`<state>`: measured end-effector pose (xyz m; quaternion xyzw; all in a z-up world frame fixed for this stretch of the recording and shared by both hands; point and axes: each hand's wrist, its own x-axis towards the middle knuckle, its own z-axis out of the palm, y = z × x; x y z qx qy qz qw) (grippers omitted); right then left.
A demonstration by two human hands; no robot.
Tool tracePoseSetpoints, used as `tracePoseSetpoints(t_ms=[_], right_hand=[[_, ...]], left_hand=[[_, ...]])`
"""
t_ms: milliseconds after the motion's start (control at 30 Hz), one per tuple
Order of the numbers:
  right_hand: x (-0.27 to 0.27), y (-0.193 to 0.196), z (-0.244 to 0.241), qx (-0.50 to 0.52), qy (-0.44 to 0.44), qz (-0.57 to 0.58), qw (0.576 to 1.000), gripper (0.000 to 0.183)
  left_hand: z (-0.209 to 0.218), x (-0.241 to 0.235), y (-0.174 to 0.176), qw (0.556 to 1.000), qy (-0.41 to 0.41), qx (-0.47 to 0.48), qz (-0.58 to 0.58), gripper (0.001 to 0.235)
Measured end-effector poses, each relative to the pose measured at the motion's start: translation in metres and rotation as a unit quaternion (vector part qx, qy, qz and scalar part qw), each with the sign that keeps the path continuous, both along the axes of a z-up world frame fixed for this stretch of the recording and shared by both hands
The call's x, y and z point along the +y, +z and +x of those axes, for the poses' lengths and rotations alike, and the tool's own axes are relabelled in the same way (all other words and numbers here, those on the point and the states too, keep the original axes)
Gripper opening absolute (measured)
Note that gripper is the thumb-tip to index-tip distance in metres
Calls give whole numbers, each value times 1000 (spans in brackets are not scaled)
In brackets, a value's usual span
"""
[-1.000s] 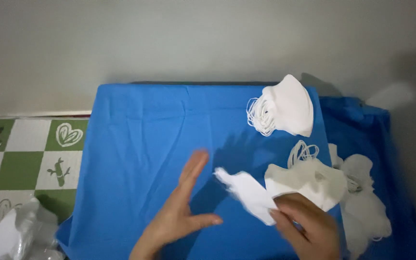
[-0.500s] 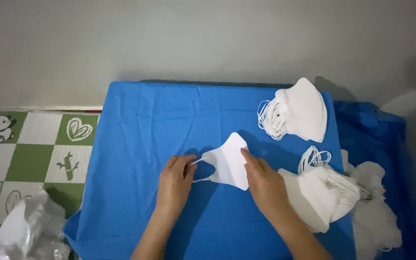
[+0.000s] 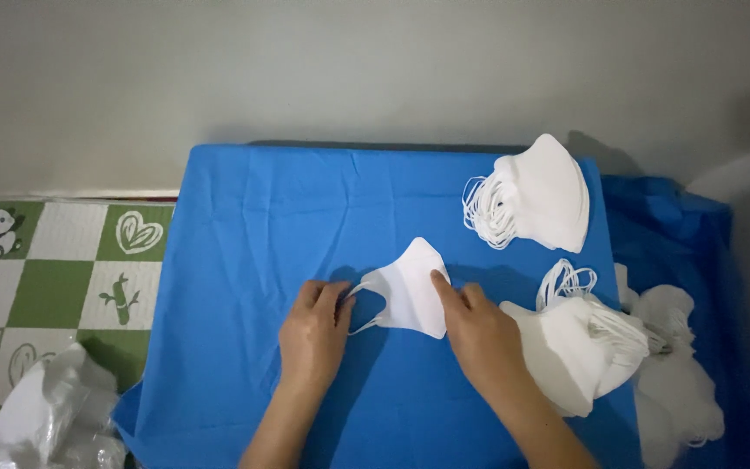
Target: The person organizes several white face masks on a blue surface and places one into a plastic bag by hand.
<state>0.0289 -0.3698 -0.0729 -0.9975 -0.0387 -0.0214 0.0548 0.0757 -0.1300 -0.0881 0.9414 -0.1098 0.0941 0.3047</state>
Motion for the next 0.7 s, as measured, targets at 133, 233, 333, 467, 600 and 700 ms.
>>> tracePoseSetpoints(t_ms=[133, 233, 333, 467, 600, 700], right_hand=[[-15, 32, -36, -24, -29, 76, 996, 58], [-31, 43, -70, -28, -94, 101, 990, 55], [-49, 33, -104, -64, -144, 51, 986, 54], [-69, 6, -132, -76, -141, -80, 984, 88], [-71, -7, -137, -49, -152, -92, 983, 79], [-74, -11, -140, -37, -147, -89, 984, 77]], left_hand=[[-2, 1, 5, 1000, 2, 12, -12, 24], [-5, 2, 14, 999, -16, 29, -22, 27], [-15, 2, 22, 998, -14, 57, -23, 33], [-44, -5, 38, 994, -71, 10, -80, 30], [-75, -20, 40, 969, -179, -30, -166, 28], [-94, -31, 31, 954, -214, 35, -205, 24]])
